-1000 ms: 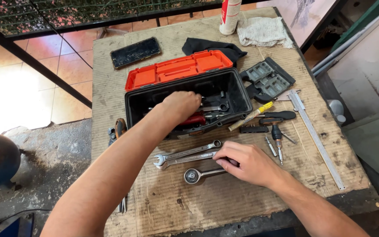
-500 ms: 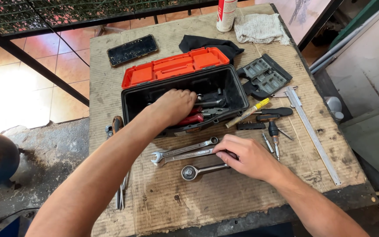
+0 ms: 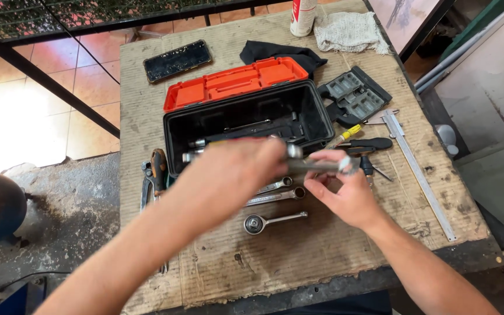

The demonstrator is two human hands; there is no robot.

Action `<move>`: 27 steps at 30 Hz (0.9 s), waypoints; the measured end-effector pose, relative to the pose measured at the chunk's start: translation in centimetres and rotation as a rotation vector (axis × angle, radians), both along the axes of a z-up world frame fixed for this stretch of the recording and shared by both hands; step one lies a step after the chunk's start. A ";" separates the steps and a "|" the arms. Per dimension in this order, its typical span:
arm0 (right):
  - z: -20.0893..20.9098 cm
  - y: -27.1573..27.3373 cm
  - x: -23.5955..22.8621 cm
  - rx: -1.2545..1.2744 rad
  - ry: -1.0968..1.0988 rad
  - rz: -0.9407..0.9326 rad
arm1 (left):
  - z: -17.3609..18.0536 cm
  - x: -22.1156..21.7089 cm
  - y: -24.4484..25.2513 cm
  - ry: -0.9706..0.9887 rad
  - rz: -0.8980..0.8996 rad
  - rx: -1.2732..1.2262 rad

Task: The person opens a red and black toolbox on a wooden table and removes various tools, including screwdrivers, pliers, wrenches, and sockets. They place the tools on the table one by one, arranging them in a neat layout. The person also handles a small metal component, possibly a socket or bit, and places it with the other tools.

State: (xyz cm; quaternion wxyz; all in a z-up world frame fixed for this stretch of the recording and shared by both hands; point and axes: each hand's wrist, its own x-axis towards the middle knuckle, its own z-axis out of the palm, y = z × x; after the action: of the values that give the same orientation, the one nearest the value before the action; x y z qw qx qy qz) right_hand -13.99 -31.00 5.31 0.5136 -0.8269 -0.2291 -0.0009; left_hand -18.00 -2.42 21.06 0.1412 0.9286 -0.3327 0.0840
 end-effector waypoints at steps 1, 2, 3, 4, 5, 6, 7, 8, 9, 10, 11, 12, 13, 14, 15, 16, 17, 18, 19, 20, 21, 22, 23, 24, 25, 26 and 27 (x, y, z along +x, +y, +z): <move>-0.2 0.0 -0.2 0.035 -0.001 0.000 | -0.5 -1.0 -0.3 0.067 -0.010 0.068; -0.4 0.0 -0.3 0.070 -0.003 0.002 | -1.1 -2.0 -0.5 0.133 -0.018 0.135; -0.5 0.2 -0.3 0.068 -0.002 0.005 | -2.6 -2.3 -0.3 0.133 -0.015 0.133; -0.7 0.3 -0.4 0.042 0.008 -0.011 | -4.1 -2.6 -0.2 0.162 0.008 0.195; -0.9 0.3 -0.4 0.017 0.018 -0.028 | -5.7 -2.9 -0.1 0.192 0.031 0.257; -0.6 0.5 -0.4 0.015 0.018 -0.027 | -7.5 -2.9 0.1 0.192 0.032 0.255; -0.3 0.7 -0.3 -0.055 0.036 -0.009 | -9.3 -2.9 0.3 0.123 0.083 0.288; -0.1 0.9 -0.3 -0.125 0.055 0.009 | -11.1 -2.8 0.5 0.055 0.133 0.322; 0.1 1.0 -0.3 -0.126 0.055 0.009 | -12.8 -2.7 0.9 0.055 0.134 0.321; 0.2 1.0 -0.3 -0.141 0.006 0.027 | -14.5 -2.5 1.3 0.022 0.166 0.345; 0.4 1.1 -0.3 -0.156 -0.042 0.046 | -16.1 -2.2 1.8 -0.010 0.199 0.369; 1.2 1.3 -0.5 -0.156 -0.042 0.046 | -16.7 -2.2 2.1 -0.010 0.200 0.370; 1.9 1.6 -0.7 -0.224 -0.030 0.069 | -17.3 -2.1 2.3 -0.045 0.221 0.366; 2.6 1.9 -1.0 -0.293 -0.015 0.093 | -17.9 -2.1 2.6 -0.078 0.243 0.363; 2.5 1.8 -1.0 -0.292 -0.013 0.095 | -18.2 -2.2 2.7 -0.075 0.244 0.363; 2.4 1.8 -0.9 -0.326 -0.017 0.115 | -18.5 -2.2 2.7 -0.125 0.227 0.382; 2.4 1.7 -0.9 -0.360 -0.022 0.136 | -18.7 -2.2 2.8 -0.175 0.209 0.400; 2.4 1.7 -0.9 -0.359 -0.021 0.138 | -18.4 -2.3 2.6 -0.173 0.211 0.401; 2.4 1.7 -0.9 -0.355 -0.023 0.153 | -18.0 -2.4 2.5 -0.200 0.187 0.382; 2.4 1.7 -0.9 -0.351 -0.028 0.165 | -17.7 -2.4 2.3 -0.230 0.163 0.362; 2.3 1.7 -0.8 -0.351 -0.030 0.164 | -17.6 -2.2 2.2 -0.231 0.163 0.362; 2.1 1.6 -0.8 -0.326 -0.043 0.183 | -17.6 -2.1 2.1 -0.237 0.172 0.346; 1.9 1.6 -0.8 -0.302 -0.057 0.201 | -17.6 -2.0 2.1 -0.242 0.182 0.330; 1.1 1.4 -0.7 -0.302 -0.057 0.202 | -18.1 -2.0 2.1 -0.242 0.183 0.330; 0.4 1.2 -0.7 -0.323 -0.098 0.195 | -18.6 -2.0 2.2 -0.197 0.169 0.290; -0.3 1.0 -0.5 -0.343 -0.140 0.187 | -19.1 -1.9 2.2 -0.155 0.154 0.251; -0.7 0.9 -0.4 -0.343 -0.142 0.186 | -18.4 -1.9 1.9 -0.156 0.154 0.251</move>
State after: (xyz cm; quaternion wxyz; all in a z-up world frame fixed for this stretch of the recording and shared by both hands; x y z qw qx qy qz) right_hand -14.39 -30.10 4.65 0.3456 -0.8754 -0.3370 0.0274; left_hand -19.94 -0.48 2.67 -0.0090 0.9524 -0.2783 0.1244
